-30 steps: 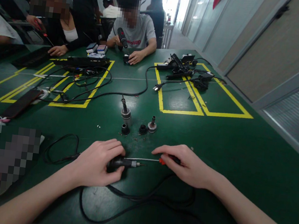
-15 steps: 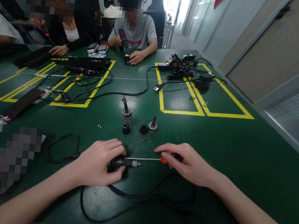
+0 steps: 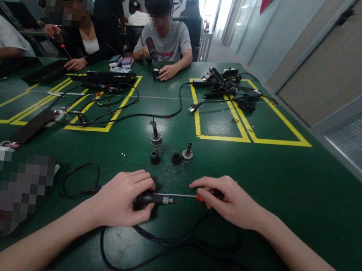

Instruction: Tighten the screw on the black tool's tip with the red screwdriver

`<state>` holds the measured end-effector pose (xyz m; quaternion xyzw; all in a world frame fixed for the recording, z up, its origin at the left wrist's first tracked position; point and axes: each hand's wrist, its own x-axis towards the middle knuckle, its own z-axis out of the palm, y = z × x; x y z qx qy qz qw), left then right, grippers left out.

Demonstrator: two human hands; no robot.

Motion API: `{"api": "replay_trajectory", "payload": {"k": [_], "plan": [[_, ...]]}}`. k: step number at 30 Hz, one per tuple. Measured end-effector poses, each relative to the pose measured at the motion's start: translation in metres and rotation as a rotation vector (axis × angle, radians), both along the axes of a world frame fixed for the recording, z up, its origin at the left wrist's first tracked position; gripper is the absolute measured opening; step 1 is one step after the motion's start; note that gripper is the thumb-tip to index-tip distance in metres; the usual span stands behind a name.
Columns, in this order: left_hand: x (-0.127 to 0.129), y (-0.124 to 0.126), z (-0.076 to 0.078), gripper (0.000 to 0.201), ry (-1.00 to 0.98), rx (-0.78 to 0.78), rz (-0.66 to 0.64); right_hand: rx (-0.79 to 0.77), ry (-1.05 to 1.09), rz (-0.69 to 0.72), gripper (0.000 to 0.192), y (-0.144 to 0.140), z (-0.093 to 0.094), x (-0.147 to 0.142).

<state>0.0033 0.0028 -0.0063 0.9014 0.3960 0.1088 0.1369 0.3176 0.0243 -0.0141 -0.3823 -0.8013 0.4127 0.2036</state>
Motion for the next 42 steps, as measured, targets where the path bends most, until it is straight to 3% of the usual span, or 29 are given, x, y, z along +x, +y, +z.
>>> {"api": "replay_trajectory", "payload": {"k": [5,10,14,17,23,27,31,37,42], "plan": [[0.0,0.0,0.001,0.01,-0.007,0.006,-0.003,0.043,-0.004,-0.036,0.031,-0.001,0.004,0.0],[0.0,0.0,0.002,0.009,-0.005,-0.003,-0.003,0.152,-0.006,-0.048,0.032,-0.001,-0.006,0.001],[0.0,0.0,0.002,0.01,0.0,-0.005,-0.006,0.077,-0.013,-0.019,0.041,-0.001,-0.008,0.001],[0.0,0.0,0.001,0.01,-0.004,0.002,-0.004,0.037,-0.018,-0.017,0.036,-0.001,-0.001,-0.001],[0.0,0.0,0.001,0.01,0.004,-0.004,0.0,0.148,-0.032,-0.024,0.026,-0.002,-0.003,0.0],[0.0,-0.001,0.001,0.01,0.003,-0.002,-0.001,0.162,-0.017,-0.018,0.039,-0.003,-0.009,0.001],[0.0,-0.001,0.002,0.01,0.008,-0.003,0.002,0.043,-0.059,-0.004,0.059,-0.003,-0.001,-0.002],[-0.001,0.0,0.004,0.011,-0.001,-0.011,0.004,0.022,-0.049,-0.016,0.041,-0.003,0.009,-0.002],[-0.001,-0.001,0.003,0.011,0.006,-0.002,0.003,0.093,-0.033,0.001,0.03,-0.003,0.003,-0.001]]}}
